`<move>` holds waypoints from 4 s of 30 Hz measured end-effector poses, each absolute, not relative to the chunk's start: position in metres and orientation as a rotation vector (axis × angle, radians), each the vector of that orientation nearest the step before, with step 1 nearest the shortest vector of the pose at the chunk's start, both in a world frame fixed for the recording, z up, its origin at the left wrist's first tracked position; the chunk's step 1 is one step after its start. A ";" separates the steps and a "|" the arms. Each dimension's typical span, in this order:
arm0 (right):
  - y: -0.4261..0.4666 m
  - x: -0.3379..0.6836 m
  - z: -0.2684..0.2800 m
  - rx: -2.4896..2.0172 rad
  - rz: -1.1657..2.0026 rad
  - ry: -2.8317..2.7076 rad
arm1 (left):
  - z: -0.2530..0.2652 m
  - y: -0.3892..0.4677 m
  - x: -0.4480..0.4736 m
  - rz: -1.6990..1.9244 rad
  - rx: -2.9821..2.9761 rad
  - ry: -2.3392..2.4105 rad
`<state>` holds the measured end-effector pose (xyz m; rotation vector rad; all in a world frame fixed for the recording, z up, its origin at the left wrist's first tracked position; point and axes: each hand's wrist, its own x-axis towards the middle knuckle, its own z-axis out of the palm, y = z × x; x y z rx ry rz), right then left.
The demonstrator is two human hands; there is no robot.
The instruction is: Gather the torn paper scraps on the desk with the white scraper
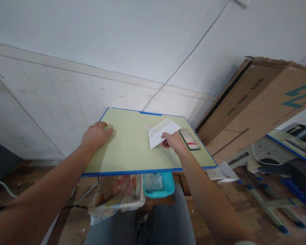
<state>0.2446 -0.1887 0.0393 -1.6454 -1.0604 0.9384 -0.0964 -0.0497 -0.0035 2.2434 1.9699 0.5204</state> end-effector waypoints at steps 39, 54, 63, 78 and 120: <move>-0.231 0.317 -0.025 -1.622 0.568 -0.820 | -0.022 0.034 -0.014 0.627 2.342 1.782; -0.281 0.257 -0.030 -1.563 0.595 -0.919 | 0.005 0.020 0.002 0.534 2.344 1.764; -0.285 0.267 -0.046 -1.425 0.595 -0.976 | 0.006 0.023 0.003 0.493 2.382 1.782; -0.291 0.270 -0.045 -1.431 0.633 -0.958 | 0.005 0.023 0.005 0.424 2.431 1.849; -0.319 0.266 -0.036 -1.540 0.621 -0.905 | 0.001 0.020 -0.005 0.295 2.664 1.657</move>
